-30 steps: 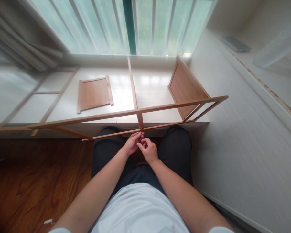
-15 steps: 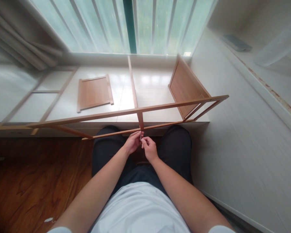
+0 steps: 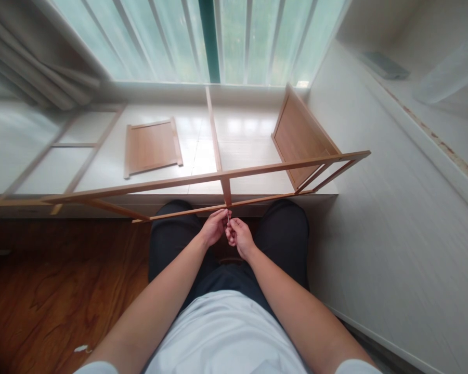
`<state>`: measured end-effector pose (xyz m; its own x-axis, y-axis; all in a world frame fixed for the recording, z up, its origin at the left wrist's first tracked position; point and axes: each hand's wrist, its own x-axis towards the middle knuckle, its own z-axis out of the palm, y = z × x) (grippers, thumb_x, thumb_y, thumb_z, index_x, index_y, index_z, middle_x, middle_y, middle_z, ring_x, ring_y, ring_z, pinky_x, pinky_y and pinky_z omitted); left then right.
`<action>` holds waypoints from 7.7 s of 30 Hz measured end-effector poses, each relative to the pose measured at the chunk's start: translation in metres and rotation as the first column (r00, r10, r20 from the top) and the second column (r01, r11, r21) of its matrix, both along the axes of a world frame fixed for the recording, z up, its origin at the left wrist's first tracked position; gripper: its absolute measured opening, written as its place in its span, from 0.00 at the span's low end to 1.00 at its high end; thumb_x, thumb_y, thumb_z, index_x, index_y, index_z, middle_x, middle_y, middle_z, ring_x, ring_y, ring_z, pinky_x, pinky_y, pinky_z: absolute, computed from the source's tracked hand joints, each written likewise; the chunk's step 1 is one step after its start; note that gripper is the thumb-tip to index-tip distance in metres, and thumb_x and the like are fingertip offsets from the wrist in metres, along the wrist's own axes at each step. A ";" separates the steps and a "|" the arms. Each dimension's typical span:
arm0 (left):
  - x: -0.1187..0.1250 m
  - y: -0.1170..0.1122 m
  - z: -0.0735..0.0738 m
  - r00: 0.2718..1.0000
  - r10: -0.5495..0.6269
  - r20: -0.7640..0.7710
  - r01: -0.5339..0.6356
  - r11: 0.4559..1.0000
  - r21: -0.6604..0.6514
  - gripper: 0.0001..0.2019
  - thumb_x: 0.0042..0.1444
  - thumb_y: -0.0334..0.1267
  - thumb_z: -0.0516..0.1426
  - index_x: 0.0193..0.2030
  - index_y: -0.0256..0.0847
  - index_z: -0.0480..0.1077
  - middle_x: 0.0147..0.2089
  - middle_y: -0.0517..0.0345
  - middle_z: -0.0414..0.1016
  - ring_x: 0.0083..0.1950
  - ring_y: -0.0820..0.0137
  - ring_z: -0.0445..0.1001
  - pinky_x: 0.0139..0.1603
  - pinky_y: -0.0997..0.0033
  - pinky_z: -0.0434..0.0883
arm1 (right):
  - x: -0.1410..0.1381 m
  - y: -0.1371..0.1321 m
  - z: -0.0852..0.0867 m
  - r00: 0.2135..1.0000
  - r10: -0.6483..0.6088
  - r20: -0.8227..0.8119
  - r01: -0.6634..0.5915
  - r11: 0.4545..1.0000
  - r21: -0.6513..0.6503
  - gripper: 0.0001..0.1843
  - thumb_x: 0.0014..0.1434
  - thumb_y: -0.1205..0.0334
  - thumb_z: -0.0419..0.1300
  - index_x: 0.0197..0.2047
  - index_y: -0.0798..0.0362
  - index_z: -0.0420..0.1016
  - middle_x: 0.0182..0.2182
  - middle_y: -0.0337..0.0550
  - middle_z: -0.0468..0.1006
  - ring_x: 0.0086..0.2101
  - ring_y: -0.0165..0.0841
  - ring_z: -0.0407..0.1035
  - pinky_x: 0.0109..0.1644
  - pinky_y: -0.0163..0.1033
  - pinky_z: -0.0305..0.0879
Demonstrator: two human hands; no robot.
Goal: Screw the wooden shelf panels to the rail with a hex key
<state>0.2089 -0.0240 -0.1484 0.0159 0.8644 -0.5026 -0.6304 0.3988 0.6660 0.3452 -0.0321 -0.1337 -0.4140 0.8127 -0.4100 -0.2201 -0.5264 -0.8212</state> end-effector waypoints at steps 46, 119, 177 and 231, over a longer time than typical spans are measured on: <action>0.007 0.004 -0.001 0.999 -0.004 0.041 0.001 0.998 0.066 0.17 0.54 0.44 0.74 0.41 0.36 0.78 0.32 0.62 0.76 0.29 0.76 0.75 0.28 0.77 0.71 | 0.009 0.000 -0.009 0.995 -0.095 0.041 0.088 0.986 0.144 0.26 0.57 0.35 0.69 0.39 0.48 0.68 0.21 0.30 0.73 0.16 0.23 0.55 0.17 0.29 0.47; -0.001 0.003 0.006 1.000 -0.011 -0.025 0.011 1.000 0.021 0.08 0.68 0.39 0.65 0.42 0.35 0.75 0.35 0.62 0.77 0.33 0.76 0.75 0.35 0.74 0.76 | 0.011 -0.009 -0.008 0.914 -0.187 0.360 -0.022 0.863 0.504 0.16 0.68 0.45 0.61 0.45 0.50 0.74 0.28 0.36 0.76 0.29 0.33 0.73 0.37 0.38 0.69; 0.007 0.006 0.008 0.999 0.026 0.040 -0.027 0.999 0.022 0.11 0.63 0.41 0.69 0.39 0.35 0.76 0.29 0.66 0.72 0.28 0.78 0.71 0.31 0.77 0.71 | 0.016 -0.007 0.001 0.812 -0.276 0.515 -0.117 0.786 0.607 0.18 0.68 0.43 0.60 0.43 0.50 0.78 0.28 0.39 0.79 0.27 0.34 0.71 0.37 0.39 0.67; 0.012 0.008 0.007 0.995 -0.018 0.102 0.011 0.998 0.064 0.12 0.57 0.44 0.73 0.38 0.40 0.78 0.28 0.69 0.71 0.27 0.81 0.72 0.28 0.81 0.68 | 0.021 -0.003 -0.007 0.872 -0.354 0.339 0.048 0.750 0.659 0.26 0.68 0.34 0.62 0.38 0.50 0.80 0.22 0.33 0.71 0.24 0.29 0.65 0.35 0.37 0.63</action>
